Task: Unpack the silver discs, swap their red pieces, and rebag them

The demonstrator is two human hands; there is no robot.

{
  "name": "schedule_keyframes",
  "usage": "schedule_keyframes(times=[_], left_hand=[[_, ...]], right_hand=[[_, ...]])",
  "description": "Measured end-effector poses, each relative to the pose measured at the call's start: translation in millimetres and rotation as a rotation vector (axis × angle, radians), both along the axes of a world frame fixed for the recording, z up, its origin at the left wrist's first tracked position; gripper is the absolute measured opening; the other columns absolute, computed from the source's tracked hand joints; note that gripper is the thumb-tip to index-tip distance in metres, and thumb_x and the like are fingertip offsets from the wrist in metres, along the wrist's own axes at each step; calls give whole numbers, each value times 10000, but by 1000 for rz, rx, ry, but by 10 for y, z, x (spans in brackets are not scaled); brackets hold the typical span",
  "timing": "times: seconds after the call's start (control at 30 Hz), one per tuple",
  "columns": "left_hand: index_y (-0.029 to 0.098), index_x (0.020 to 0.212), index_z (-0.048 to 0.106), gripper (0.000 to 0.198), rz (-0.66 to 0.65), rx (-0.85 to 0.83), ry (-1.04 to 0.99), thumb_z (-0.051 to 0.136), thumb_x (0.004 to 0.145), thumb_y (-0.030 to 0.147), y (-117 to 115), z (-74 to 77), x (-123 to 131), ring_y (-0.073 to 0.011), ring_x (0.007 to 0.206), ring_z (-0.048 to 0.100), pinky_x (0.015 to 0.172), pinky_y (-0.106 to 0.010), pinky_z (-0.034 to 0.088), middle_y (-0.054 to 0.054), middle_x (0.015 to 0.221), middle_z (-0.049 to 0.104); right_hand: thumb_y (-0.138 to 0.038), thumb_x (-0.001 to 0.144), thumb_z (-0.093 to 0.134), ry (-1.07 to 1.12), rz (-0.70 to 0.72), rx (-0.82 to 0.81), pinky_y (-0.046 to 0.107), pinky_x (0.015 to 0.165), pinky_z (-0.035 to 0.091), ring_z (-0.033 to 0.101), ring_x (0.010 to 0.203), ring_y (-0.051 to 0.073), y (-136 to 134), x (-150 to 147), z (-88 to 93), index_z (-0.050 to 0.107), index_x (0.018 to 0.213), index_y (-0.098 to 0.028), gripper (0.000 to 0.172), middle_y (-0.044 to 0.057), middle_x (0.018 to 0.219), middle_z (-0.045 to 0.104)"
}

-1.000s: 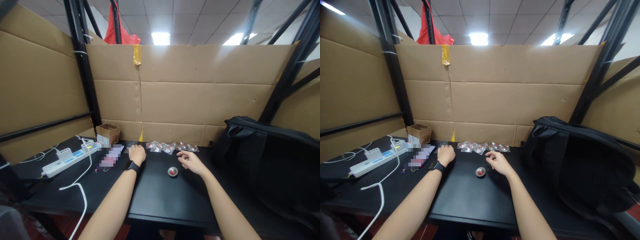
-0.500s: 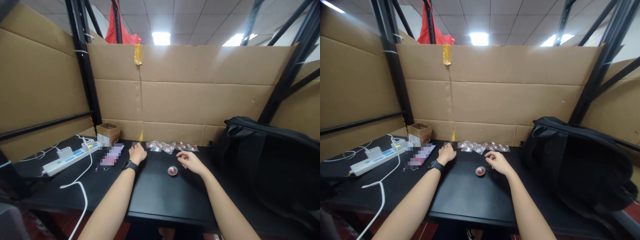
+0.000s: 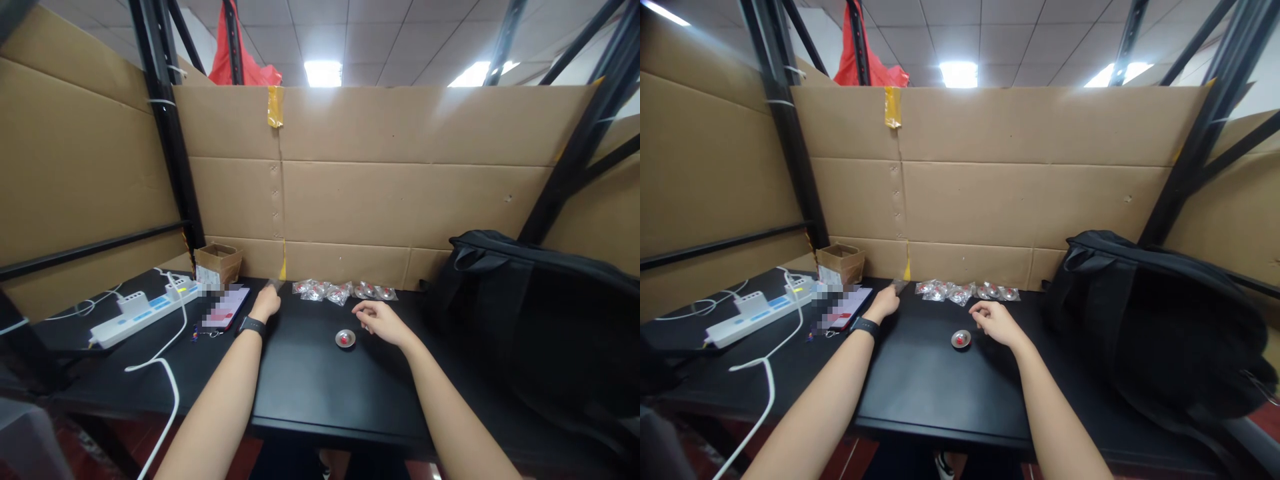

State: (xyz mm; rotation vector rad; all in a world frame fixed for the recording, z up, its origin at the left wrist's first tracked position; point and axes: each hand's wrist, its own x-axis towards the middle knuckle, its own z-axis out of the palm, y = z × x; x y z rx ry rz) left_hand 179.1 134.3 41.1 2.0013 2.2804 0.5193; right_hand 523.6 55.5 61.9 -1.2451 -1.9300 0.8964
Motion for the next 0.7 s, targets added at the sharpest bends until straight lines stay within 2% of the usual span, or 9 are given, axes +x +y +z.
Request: schedule_keyframes(times=[0.1, 0.23, 0.33, 0.4, 0.57, 0.7], left_hand=[[139, 1256, 631, 463, -13, -6, 33, 474, 820, 116, -24, -18, -22, -242, 1173, 612, 978, -291, 436, -173, 1210, 668], [162, 1154, 701, 396, 63, 31, 70, 473, 831, 184, -95, -43, 25, -333, 1308, 468, 1035, -441, 389, -184, 1345, 583], [229, 1171, 695, 414, 112, 98, 74, 457, 834, 188, -129, -20, 46, -351, 1355, 373, 1026, -511, 372, -119, 1476, 481], [243, 1217, 668, 456, 77, 99, 74, 450, 823, 173, -127, 10, 48, -346, 1339, 385, 997, -516, 391, -110, 1485, 471], [245, 1248, 638, 500, -103, -54, 81, 459, 789, 160, -84, 24, 75, -323, 1268, 494, 970, -514, 422, -131, 1389, 554], [238, 1293, 590, 514, -115, -101, 72, 467, 796, 190, -64, -30, 97, -320, 1295, 486, 1001, -536, 401, -138, 1396, 555]], right_hand=[[-403, 868, 580, -2, 6, -3, 229, 504, 415, 534, 501, 111, 1, -2, -8, 669, 994, -159, 288, 10, 666, 625], [-402, 863, 591, 6, 17, 9, 225, 499, 419, 544, 515, 115, 3, -6, -20, 675, 982, -156, 287, 14, 665, 622], [-411, 855, 599, 28, -2, 18, 228, 504, 427, 546, 526, 119, 5, -10, -22, 682, 975, -154, 295, 13, 650, 609], [-411, 853, 600, 35, -11, 20, 227, 505, 428, 544, 529, 119, 4, -13, -20, 684, 968, -156, 292, 9, 642, 602], [-417, 860, 592, 27, -3, 24, 223, 500, 418, 545, 529, 120, -3, -18, -12, 682, 969, -152, 300, 6, 634, 595], [-405, 865, 592, 18, 1, 48, 222, 511, 422, 552, 538, 121, -7, -18, -4, 683, 969, -151, 289, 13, 645, 608]])
